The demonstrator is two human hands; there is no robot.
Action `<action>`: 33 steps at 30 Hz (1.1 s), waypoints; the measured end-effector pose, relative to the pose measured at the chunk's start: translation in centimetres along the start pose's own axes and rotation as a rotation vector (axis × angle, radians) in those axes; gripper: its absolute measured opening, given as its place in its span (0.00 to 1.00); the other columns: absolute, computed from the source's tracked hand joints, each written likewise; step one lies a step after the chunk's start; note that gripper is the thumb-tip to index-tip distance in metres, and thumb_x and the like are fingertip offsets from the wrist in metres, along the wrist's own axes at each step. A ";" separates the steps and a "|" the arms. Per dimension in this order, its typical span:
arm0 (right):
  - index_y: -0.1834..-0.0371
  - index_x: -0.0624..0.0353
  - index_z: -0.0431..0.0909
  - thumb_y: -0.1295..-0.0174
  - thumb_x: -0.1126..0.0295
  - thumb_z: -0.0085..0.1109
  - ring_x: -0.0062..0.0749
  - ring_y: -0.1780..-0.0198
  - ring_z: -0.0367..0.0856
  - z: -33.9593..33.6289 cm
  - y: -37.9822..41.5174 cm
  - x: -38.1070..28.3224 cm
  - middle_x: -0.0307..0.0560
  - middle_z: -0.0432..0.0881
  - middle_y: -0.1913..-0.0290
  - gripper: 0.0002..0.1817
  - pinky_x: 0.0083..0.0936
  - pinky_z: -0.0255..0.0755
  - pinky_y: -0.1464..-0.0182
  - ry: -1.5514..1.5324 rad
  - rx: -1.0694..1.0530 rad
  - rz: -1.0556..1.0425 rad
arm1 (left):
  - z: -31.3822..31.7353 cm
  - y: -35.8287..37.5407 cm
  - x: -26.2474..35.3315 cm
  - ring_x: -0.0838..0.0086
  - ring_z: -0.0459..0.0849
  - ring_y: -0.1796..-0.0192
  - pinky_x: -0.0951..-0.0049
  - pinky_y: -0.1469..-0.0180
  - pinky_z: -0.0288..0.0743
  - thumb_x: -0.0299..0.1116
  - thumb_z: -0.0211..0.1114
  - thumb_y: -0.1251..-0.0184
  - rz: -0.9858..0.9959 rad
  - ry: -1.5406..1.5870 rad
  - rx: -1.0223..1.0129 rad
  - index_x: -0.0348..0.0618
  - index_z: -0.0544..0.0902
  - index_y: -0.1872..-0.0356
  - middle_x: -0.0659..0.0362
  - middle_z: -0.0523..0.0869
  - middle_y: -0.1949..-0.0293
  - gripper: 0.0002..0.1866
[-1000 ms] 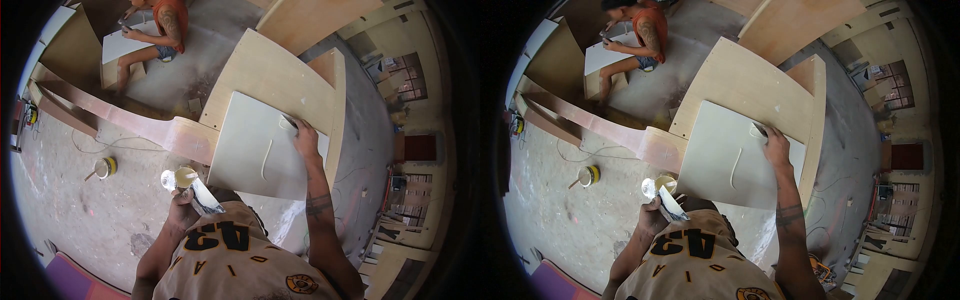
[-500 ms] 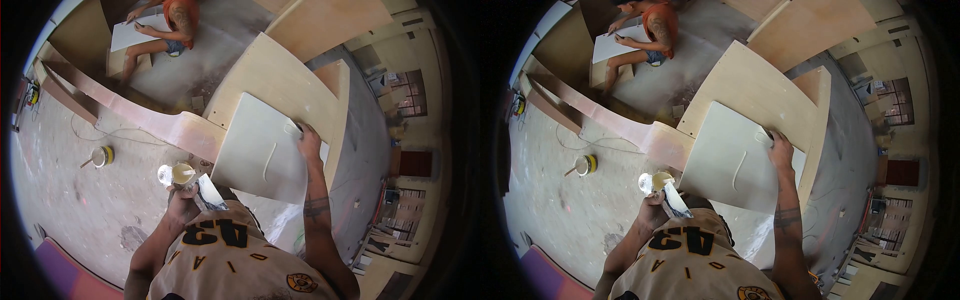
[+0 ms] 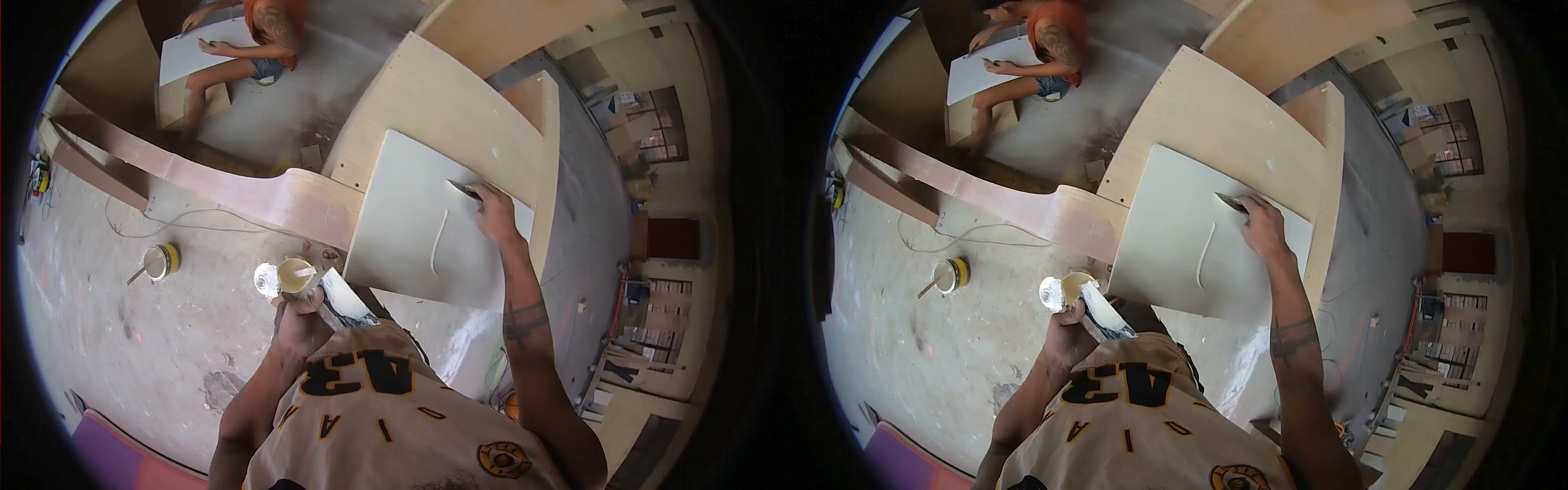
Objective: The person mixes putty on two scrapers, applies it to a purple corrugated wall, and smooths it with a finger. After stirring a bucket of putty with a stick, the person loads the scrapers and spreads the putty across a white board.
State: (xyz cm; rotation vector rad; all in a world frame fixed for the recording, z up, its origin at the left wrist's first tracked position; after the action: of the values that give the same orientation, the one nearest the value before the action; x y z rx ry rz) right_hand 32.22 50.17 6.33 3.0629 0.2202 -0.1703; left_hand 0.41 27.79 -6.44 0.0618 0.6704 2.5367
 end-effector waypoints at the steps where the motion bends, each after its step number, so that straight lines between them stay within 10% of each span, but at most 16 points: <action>1: 0.45 0.56 0.84 0.50 0.87 0.55 0.51 0.44 0.84 0.0 0.4 -0.5 0.50 0.86 0.43 0.28 0.40 0.78 0.40 -0.070 -0.024 -0.027 | -0.3 -0.2 -0.2 0.62 0.80 0.35 0.53 0.27 0.69 0.30 0.70 0.30 -0.012 0.001 0.000 0.45 0.77 0.34 0.58 0.84 0.41 0.24; 3: 0.45 0.56 0.84 0.50 0.88 0.55 0.50 0.45 0.85 0.3 1.4 -1.4 0.50 0.86 0.44 0.27 0.39 0.79 0.41 -0.137 -0.050 -0.047 | 0.2 -0.4 0.0 0.48 0.71 0.24 0.41 0.21 0.61 0.42 0.74 0.33 0.010 -0.084 -0.077 0.43 0.69 0.28 0.43 0.75 0.29 0.36; 9: 0.47 0.56 0.85 0.53 0.90 0.54 0.49 0.44 0.85 0.1 5.6 -5.3 0.47 0.86 0.45 0.29 0.37 0.81 0.41 -0.176 -0.071 -0.132 | 0.7 -0.1 0.0 0.58 0.78 0.32 0.46 0.25 0.66 0.37 0.71 0.29 -0.049 -0.038 -0.102 0.46 0.75 0.33 0.57 0.82 0.38 0.26; 25: 0.47 0.55 0.83 0.56 0.88 0.62 0.42 0.40 0.82 0.5 19.1 -10.1 0.40 0.85 0.43 0.28 0.36 0.79 0.39 -0.070 -0.317 -0.380 | 1.2 -0.5 -0.1 0.61 0.78 0.31 0.51 0.23 0.66 0.36 0.62 0.21 -0.100 0.016 -0.139 0.43 0.72 0.31 0.57 0.81 0.38 0.23; 33: 0.38 0.64 0.80 0.51 0.96 0.49 0.52 0.34 0.81 -2.4 15.8 -3.8 0.57 0.83 0.38 0.34 0.32 0.76 0.33 -0.324 -0.103 -0.160 | 1.0 0.0 0.6 0.61 0.78 0.32 0.52 0.25 0.68 0.33 0.62 0.21 -0.078 -0.125 -0.103 0.42 0.72 0.31 0.57 0.81 0.38 0.22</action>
State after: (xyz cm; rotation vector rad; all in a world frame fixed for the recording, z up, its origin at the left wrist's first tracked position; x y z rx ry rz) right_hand 31.06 34.21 10.08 2.8578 0.4369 -0.6353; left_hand 0.10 28.54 -5.64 0.1540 0.4840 2.4641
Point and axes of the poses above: each hand's wrist, its own y-axis away from the middle knuckle, its own z-axis out of the palm, x = y × z, the point moved 9 cm from there along -y, towards the middle knuckle
